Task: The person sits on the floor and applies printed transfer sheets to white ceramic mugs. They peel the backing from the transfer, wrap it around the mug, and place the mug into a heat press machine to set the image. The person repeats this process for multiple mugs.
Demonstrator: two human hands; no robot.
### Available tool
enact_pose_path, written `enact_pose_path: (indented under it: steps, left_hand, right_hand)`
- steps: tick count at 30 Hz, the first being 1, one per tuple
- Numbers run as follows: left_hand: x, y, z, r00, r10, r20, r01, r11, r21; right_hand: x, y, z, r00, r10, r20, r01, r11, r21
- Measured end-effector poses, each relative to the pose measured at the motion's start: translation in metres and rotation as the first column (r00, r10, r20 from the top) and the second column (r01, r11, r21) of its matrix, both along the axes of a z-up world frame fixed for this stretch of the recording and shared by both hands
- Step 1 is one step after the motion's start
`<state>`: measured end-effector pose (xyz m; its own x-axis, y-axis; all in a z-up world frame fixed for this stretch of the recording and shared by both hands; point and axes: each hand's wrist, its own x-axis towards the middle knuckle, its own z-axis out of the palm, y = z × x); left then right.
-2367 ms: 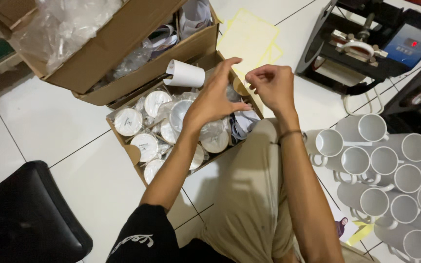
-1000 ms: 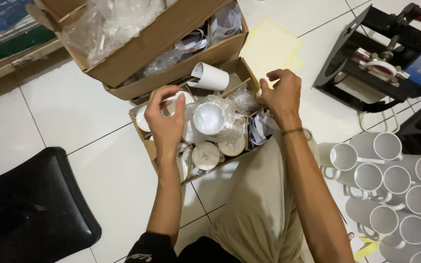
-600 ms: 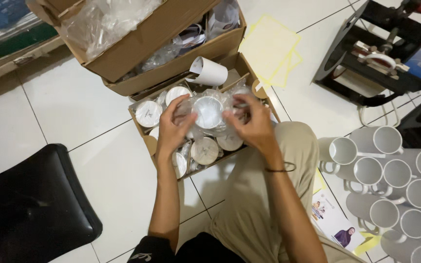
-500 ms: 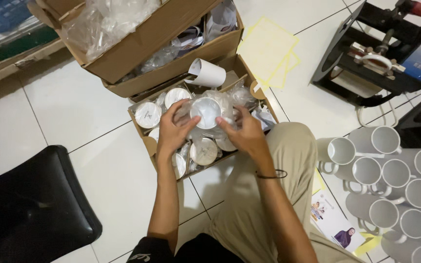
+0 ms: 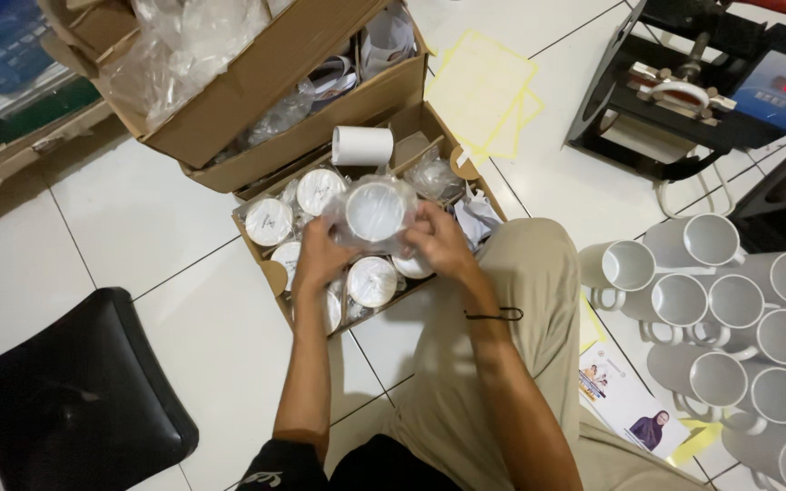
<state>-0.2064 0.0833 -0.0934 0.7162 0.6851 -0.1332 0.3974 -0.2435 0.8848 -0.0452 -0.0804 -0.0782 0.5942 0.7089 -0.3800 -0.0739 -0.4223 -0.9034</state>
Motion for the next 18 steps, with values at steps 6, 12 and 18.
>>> enact_pose_path:
  steps: [6, 12, 18]
  left_hand:
    - [-0.001, -0.005, -0.022, 0.935, -0.015, 0.354, -0.042, 0.987, 0.154]
    - [0.022, -0.041, 0.017, 0.737, 0.346, 0.581, -0.384, 0.921, -0.061]
    - [0.041, -0.033, 0.036, 0.729, 0.349, 0.589, -0.554, 0.806, 0.208]
  right_hand:
    - [-0.006, -0.008, 0.03, 0.905, -0.007, -0.426, 0.229, 0.852, 0.471]
    - [0.005, -0.026, 0.043, 0.832, 0.085, -0.548, 0.438, 0.505, 0.744]
    - [0.01, -0.035, 0.042, 0.848, -0.046, -0.527, 0.501, 0.392, 0.771]
